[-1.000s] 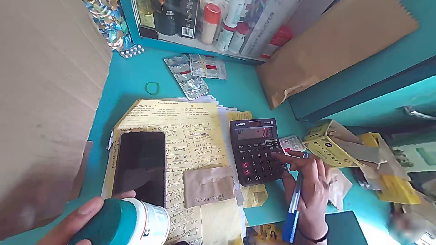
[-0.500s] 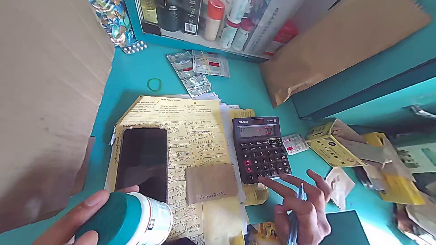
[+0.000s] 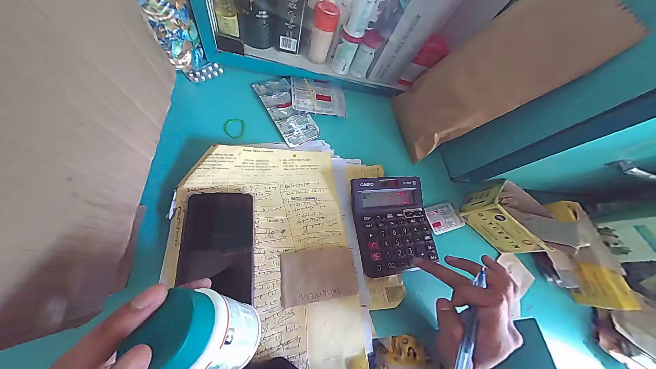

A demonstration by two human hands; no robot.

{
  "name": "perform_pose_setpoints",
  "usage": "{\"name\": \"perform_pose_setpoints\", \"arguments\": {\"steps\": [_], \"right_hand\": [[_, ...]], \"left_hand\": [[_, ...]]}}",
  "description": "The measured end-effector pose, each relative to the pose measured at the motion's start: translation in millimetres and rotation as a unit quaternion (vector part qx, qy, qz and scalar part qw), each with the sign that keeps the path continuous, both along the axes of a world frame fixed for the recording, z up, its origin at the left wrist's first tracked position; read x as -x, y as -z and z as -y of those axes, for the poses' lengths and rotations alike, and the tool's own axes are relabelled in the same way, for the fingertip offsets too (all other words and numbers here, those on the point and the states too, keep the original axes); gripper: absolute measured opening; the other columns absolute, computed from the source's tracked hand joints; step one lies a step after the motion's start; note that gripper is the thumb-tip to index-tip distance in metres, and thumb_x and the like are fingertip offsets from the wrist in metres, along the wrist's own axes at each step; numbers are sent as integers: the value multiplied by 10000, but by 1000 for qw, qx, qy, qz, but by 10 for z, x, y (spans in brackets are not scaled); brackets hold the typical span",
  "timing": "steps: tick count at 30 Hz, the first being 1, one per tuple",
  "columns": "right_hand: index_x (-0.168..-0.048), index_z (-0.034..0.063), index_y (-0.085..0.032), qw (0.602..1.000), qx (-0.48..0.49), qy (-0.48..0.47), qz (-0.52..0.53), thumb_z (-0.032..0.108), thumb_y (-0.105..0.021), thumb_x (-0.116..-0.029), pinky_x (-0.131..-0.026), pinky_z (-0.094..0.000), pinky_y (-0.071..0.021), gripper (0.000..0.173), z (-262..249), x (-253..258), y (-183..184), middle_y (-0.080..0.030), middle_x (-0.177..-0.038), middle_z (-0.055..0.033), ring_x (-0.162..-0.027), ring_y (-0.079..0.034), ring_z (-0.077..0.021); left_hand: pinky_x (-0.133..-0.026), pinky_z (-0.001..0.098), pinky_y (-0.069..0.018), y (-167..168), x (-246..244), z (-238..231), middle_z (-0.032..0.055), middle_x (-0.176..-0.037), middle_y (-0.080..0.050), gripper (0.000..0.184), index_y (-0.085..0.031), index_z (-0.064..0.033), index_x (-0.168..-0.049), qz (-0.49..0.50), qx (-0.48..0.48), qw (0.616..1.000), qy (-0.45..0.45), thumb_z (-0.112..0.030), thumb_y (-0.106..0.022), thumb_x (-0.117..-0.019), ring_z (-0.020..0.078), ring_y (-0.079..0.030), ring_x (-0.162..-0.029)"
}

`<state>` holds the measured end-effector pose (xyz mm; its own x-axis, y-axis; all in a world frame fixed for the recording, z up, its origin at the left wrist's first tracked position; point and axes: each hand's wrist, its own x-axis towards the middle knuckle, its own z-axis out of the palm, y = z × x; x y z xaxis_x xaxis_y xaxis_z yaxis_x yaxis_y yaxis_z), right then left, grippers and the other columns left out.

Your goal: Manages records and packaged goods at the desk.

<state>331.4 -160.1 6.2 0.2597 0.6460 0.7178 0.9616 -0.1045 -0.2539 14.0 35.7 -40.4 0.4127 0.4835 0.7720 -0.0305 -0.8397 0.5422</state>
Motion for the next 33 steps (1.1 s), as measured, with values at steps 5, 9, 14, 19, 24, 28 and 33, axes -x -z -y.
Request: {"name": "perform_pose_setpoints", "arguments": {"steps": [5, 9, 14, 19, 24, 28, 33], "right_hand": [[-941, 179, -444, 1000, 14, 4, 5, 233, -354, -1042, -1185, -366, -235, 146, 12, -10, 3, -735, -962, 49, -1153, -624, -115], [-951, 168, -535, 997, 78, -10, 6, 255, -345, -1033, -1152, -429, -182, 224, -37, 23, -45, -714, -935, 15, -1094, -595, -172], [-994, 149, -458, 998, 59, 10, -21, 303, -357, -1046, -1139, -422, -237, 191, -128, -139, -78, -729, -1070, -9, -1176, -590, -170], [-1002, 104, -572, 995, 96, 28, -19, 268, -376, -1012, -1095, -508, -252, 256, -212, -174, -77, -732, -1013, -72, -1138, -596, -269], [-993, 156, -511, 996, 87, -7, 2, 280, -363, -1034, -1131, -481, -217, 197, -205, -70, -61, -725, -991, -21, -1163, -590, -222], [-973, 162, -503, 999, 38, 14, -23, 260, -368, -1048, -1179, -433, -221, 182, -100, -76, -86, -732, -992, 30, -1161, -607, -141], [-932, 126, -483, 996, 2, 88, -12, 211, -388, -997, -1178, -376, -230, 143, 18, -120, -55, -719, -904, -9, -1101, -625, -139]], "left_hand": [[-1075, 374, -510, 44, 29, 1, -75, -1546, -462, 619, -526, -266, -1401, 11, 24, 999, 24, -374, -789, -851, 170, -540, -1351], [-1067, 375, -518, 29, 9, 8, -73, -1543, -463, 635, -517, -267, -1412, 11, 18, 1000, 16, -367, -793, -849, 169, -547, -1342], [-1077, 372, -508, 11, 11, 8, -88, -1546, -458, 663, -495, -282, -1442, 4, 17, 1000, 14, -384, -786, -855, 155, -536, -1352], [-1094, 408, -497, 38, 27, -41, -63, -1559, -455, 704, -479, -279, -1456, -3, -16, 1000, 13, -380, -800, -837, 196, -521, -1378], [-1079, 371, -505, -7, -25, 16, -77, -1552, -439, 687, -476, -311, -1448, 5, 21, 1000, -15, -406, -785, -841, 160, -526, -1360], [-1073, 403, -518, 33, -28, -17, -37, -1563, -455, 745, -468, -340, -1487, 39, 54, 997, 33, -318, -813, -827, 207, -548, -1350], [-1138, 295, -439, -85, -181, 33, -78, -1528, -501, 659, -464, -348, -1491, 82, 115, 985, 97, -257, -752, -905, 133, -514, -1380]]}}
